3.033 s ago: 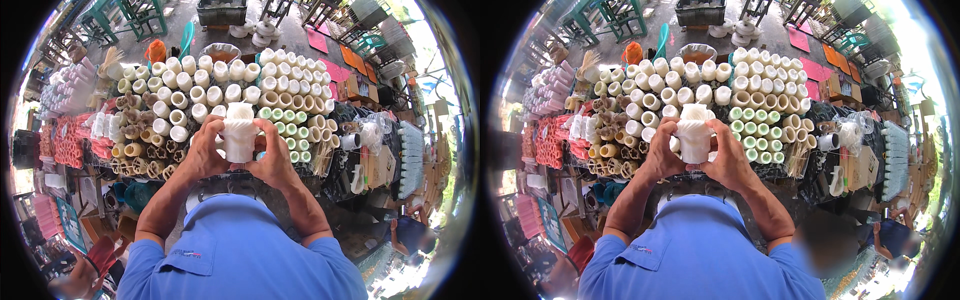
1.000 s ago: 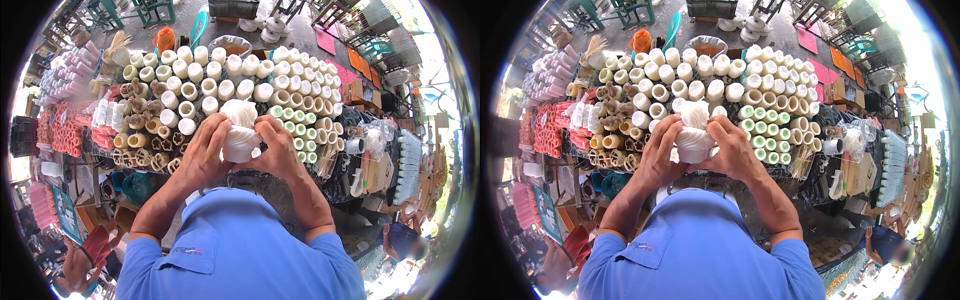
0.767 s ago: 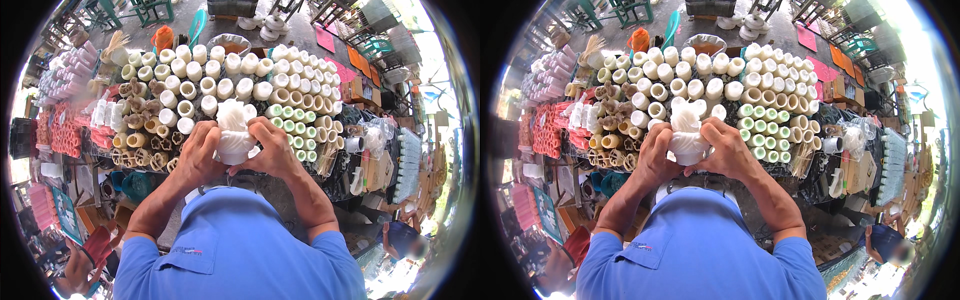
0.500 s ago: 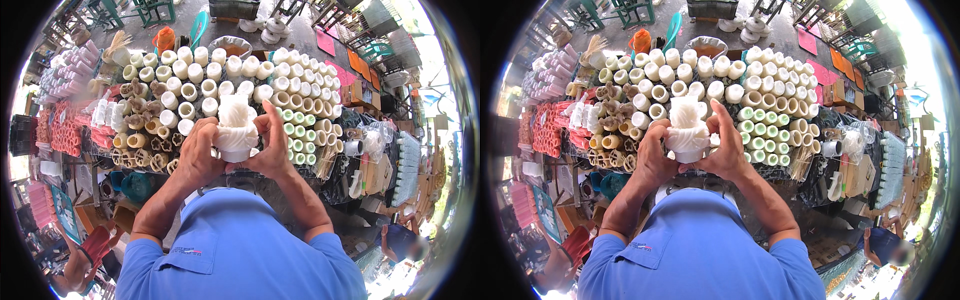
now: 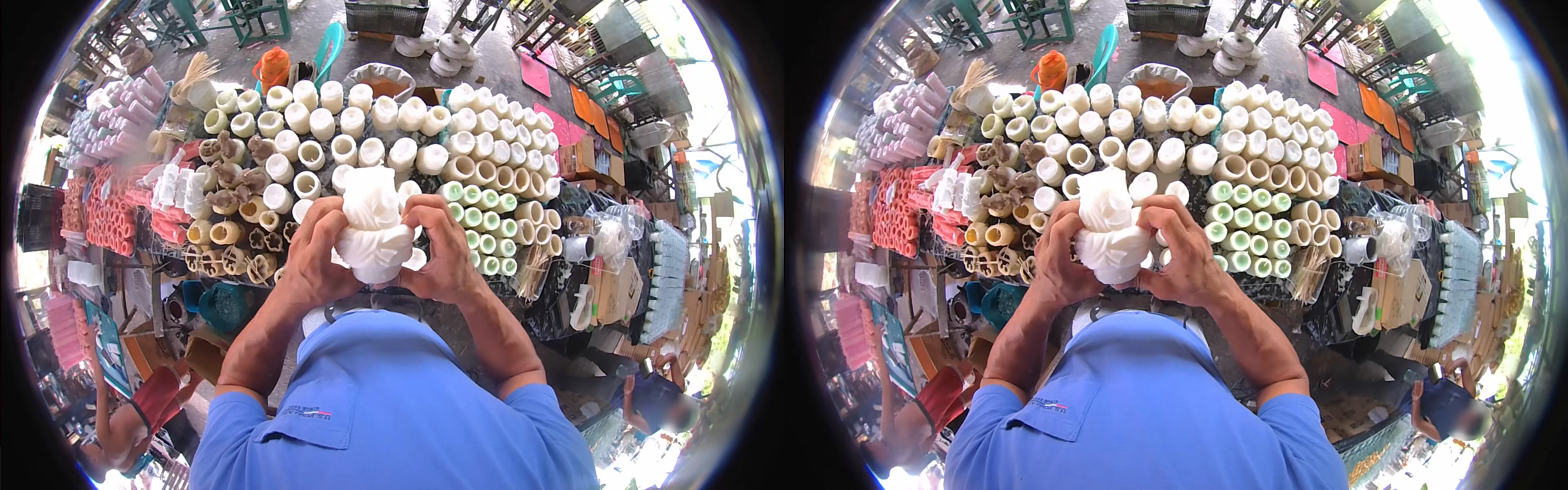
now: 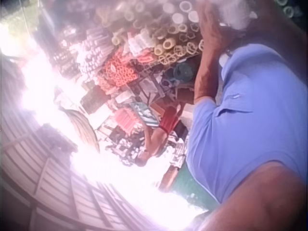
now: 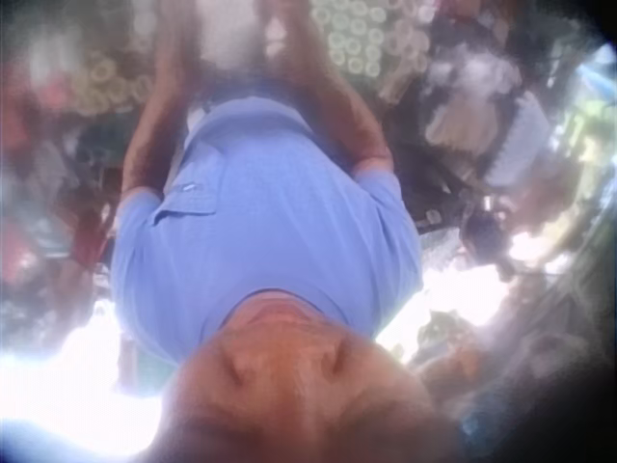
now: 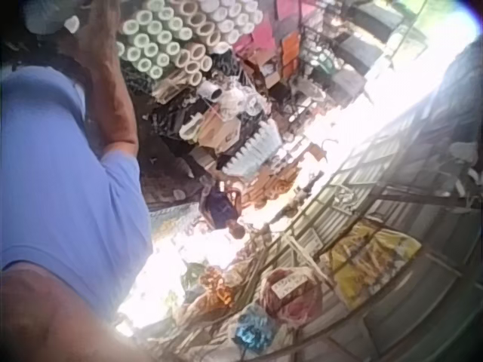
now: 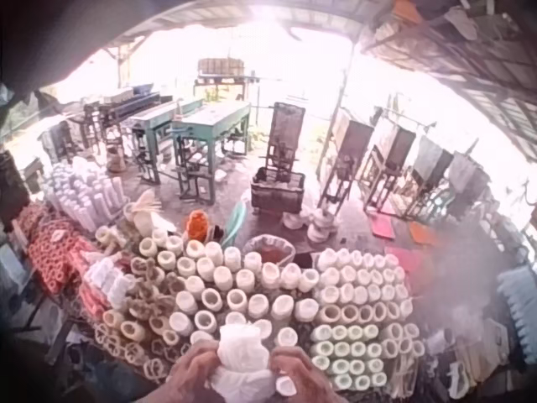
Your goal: The person inserts wicks into flower-shaped candle molds and then places wicks into cylindrical white candles. The person handles the candles one at a time, aligning the wicks and positioning them into the molds on a table.
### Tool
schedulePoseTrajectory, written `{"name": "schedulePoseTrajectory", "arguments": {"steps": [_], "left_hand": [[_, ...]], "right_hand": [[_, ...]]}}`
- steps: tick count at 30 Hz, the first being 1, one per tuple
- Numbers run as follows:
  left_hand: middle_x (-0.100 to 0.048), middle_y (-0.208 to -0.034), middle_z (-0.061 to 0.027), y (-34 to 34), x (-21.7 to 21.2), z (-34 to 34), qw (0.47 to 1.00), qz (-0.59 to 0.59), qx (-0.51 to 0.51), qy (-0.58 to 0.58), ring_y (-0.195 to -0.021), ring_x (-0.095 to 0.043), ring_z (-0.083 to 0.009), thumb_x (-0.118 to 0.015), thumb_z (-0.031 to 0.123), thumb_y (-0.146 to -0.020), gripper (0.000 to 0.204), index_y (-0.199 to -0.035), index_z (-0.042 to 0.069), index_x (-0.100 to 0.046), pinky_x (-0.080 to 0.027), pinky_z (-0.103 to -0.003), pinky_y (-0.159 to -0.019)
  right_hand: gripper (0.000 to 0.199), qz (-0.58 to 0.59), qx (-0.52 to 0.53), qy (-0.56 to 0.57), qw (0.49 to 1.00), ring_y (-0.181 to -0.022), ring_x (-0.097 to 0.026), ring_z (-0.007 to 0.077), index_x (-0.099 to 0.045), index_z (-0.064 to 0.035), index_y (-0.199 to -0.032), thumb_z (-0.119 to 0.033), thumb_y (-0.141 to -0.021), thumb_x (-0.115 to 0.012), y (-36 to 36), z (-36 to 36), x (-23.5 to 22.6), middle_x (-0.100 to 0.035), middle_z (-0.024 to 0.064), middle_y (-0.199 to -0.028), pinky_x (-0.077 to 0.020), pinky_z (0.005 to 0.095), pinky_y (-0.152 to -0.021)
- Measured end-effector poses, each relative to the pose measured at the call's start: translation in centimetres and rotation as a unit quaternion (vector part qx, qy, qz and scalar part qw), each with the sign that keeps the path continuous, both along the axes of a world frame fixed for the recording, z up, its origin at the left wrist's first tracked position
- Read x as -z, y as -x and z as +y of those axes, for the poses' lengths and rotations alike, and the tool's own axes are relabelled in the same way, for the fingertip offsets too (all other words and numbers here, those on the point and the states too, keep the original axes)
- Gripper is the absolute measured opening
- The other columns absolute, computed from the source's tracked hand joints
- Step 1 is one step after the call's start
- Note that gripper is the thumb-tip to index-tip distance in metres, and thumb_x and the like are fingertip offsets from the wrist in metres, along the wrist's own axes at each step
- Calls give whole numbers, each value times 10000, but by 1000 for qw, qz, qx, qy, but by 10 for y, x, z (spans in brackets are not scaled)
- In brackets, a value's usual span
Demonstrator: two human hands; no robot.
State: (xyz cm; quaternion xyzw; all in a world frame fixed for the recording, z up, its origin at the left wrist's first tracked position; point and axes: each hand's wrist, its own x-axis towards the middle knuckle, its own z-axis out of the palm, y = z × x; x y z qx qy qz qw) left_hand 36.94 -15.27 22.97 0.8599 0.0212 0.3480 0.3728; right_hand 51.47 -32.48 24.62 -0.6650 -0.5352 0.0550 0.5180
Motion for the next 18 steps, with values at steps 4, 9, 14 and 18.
{"name": "schedulePoseTrajectory", "arguments": {"steps": [4,9,14,18], "left_hand": [[-657,-1043,-179,4,4,0,1000,5,0,11,-880,-699,-364,-1000,124,-608,687,-1123,23,-557,-580,-429,-716],[-648,-878,-149,5,9,2,1000,9,-6,7,-734,-682,-349,-947,72,-636,515,-947,35,-539,-549,-417,-637],[-608,-796,-124,-6,16,12,999,30,19,-6,-693,-656,-313,-982,122,-634,548,-935,48,-531,-510,-402,-593],[-623,-796,-113,-12,20,8,999,30,10,25,-674,-651,-339,-938,60,-652,471,-893,46,-534,-506,-431,-577]], "right_hand": [[712,4,-24,19,1000,-805,-623,255,-549,-62,-1045,-292,-612,-1065,1,-1,6,-613,98,-984,-535,370,-699],[635,35,1,26,999,-782,-693,231,-568,-69,-971,-318,-659,-1062,9,-1,23,-678,78,-895,-539,373,-682],[585,84,67,-12,994,-619,-546,253,-505,-68,-834,-265,-703,-1040,22,6,39,-522,72,-711,-457,378,-570],[547,88,107,-9,990,-640,-588,220,-506,-67,-836,-229,-741,-1020,26,9,42,-552,59,-723,-472,369,-572]]}}
